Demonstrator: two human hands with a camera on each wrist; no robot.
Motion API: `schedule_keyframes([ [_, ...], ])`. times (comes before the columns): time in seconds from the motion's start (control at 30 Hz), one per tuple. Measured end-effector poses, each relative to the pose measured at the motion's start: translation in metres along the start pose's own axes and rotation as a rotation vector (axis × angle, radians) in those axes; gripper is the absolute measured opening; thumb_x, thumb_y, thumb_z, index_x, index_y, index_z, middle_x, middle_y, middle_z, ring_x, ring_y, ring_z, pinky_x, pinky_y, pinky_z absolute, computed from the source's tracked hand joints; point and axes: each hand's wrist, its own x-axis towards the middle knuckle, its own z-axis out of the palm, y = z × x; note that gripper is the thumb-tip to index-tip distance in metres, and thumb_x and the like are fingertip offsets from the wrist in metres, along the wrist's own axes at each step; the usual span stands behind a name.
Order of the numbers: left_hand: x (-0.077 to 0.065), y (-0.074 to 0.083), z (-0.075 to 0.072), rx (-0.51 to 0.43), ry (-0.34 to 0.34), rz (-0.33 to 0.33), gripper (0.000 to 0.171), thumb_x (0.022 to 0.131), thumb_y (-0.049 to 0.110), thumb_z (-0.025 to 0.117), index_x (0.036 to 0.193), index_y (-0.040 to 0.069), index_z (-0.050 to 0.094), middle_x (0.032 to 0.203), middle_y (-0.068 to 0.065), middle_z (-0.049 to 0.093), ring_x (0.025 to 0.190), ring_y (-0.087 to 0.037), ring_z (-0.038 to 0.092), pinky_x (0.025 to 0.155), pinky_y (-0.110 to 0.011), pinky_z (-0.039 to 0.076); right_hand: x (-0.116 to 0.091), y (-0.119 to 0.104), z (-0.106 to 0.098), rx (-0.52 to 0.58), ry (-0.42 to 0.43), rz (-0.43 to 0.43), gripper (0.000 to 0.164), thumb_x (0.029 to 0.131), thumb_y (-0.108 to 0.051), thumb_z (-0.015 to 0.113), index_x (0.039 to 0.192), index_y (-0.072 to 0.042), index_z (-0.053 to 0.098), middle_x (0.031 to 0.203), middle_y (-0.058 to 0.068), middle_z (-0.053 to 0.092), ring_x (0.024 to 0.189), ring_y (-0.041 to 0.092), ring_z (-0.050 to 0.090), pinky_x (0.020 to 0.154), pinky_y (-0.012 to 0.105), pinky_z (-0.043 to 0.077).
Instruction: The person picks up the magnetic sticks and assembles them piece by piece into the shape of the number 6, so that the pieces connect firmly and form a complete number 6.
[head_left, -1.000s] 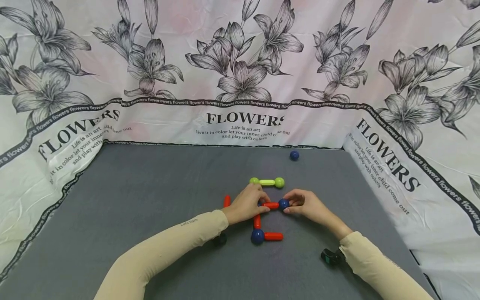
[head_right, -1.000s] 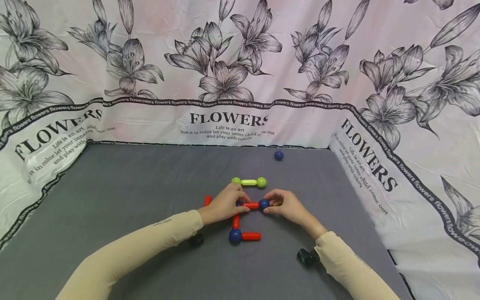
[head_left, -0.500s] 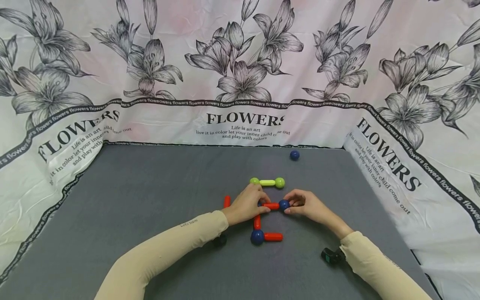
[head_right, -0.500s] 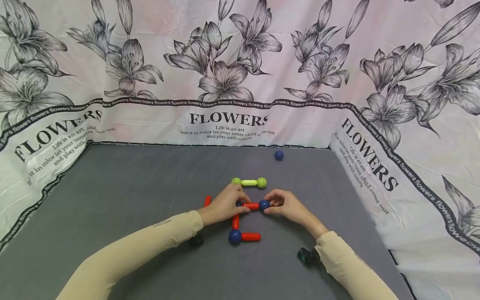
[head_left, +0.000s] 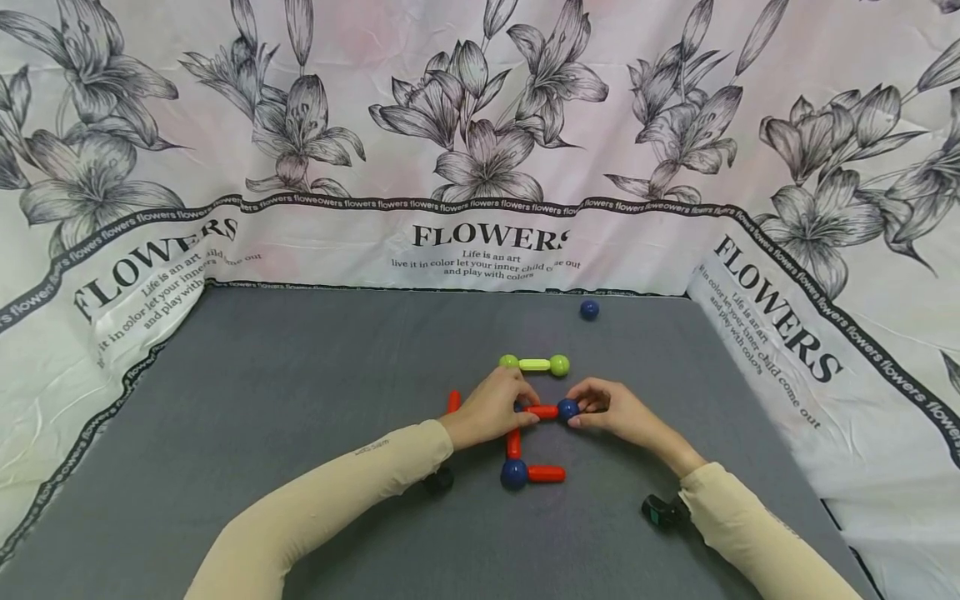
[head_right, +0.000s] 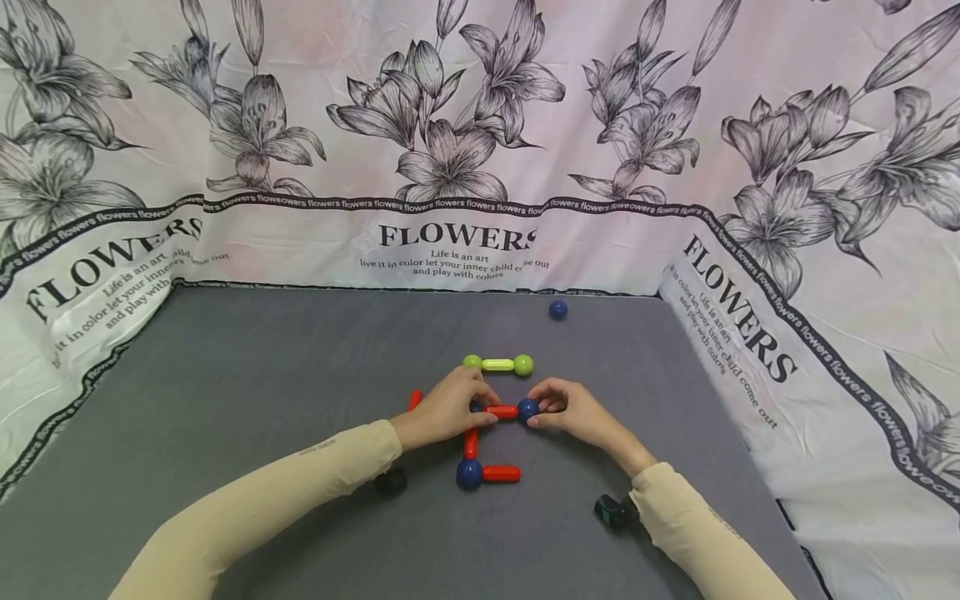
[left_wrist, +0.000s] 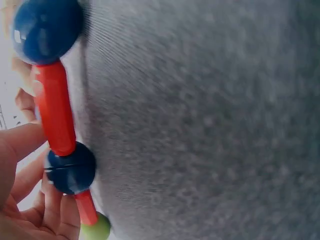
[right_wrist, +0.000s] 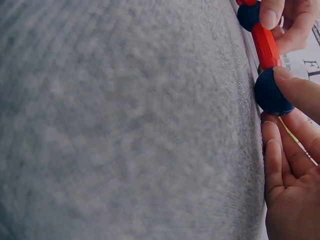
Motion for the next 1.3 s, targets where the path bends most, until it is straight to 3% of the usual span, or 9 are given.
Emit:
schedule_keyframes([
  [0.13, -0.008, 0.004, -0.008, -0.048, 0.005, -0.009, 0.024, 0.086, 0.032, 0.078, 0.106, 0.019, 0.076, 0.098, 0.004, 0.064, 0.087, -0.009, 0.049, 0.074, -0.019, 0.042, 0.001, 0.0, 0.0, -0.006, 0.004, 0.006, 0.034, 0.083, -0.023, 0.081, 0.111, -0.013, 0.066, 0.101, 0.01, 0.064, 0.086, 0.012, 0.059, 0.074, 0.02, 0.05],
  [0.33, -0.027, 0.011, -0.013, -0.178, 0.016, -0.007, 0.023, 0.086, 0.029, 0.078, 0.104, 0.015, 0.075, 0.088, -0.002, 0.061, 0.072, -0.007, 0.047, 0.062, -0.016, 0.038, 0.001, 0.0, -0.001, -0.009, 0.003, 0.014, 0.034, 0.083, -0.022, 0.081, 0.112, -0.013, 0.066, 0.101, 0.01, 0.064, 0.086, 0.011, 0.059, 0.074, 0.02, 0.05],
  [0.6, -0.052, 0.013, -0.004, -0.33, -0.01, -0.035, 0.024, 0.085, 0.027, 0.08, 0.102, 0.012, 0.073, 0.078, 0.001, 0.056, 0.062, -0.004, 0.045, 0.055, -0.015, 0.038, 0.001, -0.004, -0.002, -0.002, -0.017, 0.01, 0.036, 0.083, -0.023, 0.081, 0.114, -0.012, 0.065, 0.102, 0.01, 0.064, 0.087, 0.012, 0.059, 0.076, 0.02, 0.05],
  [0.83, -0.072, 0.014, 0.007, -0.356, -0.014, -0.052, 0.025, 0.084, 0.03, 0.081, 0.102, 0.016, 0.072, 0.079, 0.004, 0.054, 0.064, -0.002, 0.044, 0.056, -0.014, 0.039, 0.004, -0.008, -0.006, 0.007, -0.038, 0.02, 0.036, 0.083, -0.021, 0.081, 0.114, -0.009, 0.066, 0.103, 0.011, 0.066, 0.086, 0.012, 0.061, 0.073, 0.02, 0.053],
  [1.0, -0.082, 0.012, 0.014, -0.384, 0.008, -0.069, 0.026, 0.083, 0.03, 0.081, 0.102, 0.017, 0.071, 0.079, 0.004, 0.054, 0.064, -0.001, 0.045, 0.058, -0.014, 0.041, 0.01, -0.021, -0.006, -0.016, -0.039, 0.01, 0.037, 0.085, -0.023, 0.079, 0.116, -0.009, 0.065, 0.109, 0.011, 0.067, 0.09, 0.014, 0.062, 0.074, 0.022, 0.054],
  [1.3, -0.09, 0.012, 0.02, -0.456, 0.064, -0.099, 0.025, 0.083, 0.026, 0.081, 0.103, 0.016, 0.069, 0.082, 0.001, 0.055, 0.066, -0.001, 0.046, 0.06, -0.014, 0.044, 0.043, -0.062, 0.006, -0.019, -0.087, -0.099, 0.038, 0.086, -0.021, 0.078, 0.118, -0.006, 0.066, 0.11, 0.014, 0.069, 0.093, 0.014, 0.065, 0.081, 0.023, 0.055],
])
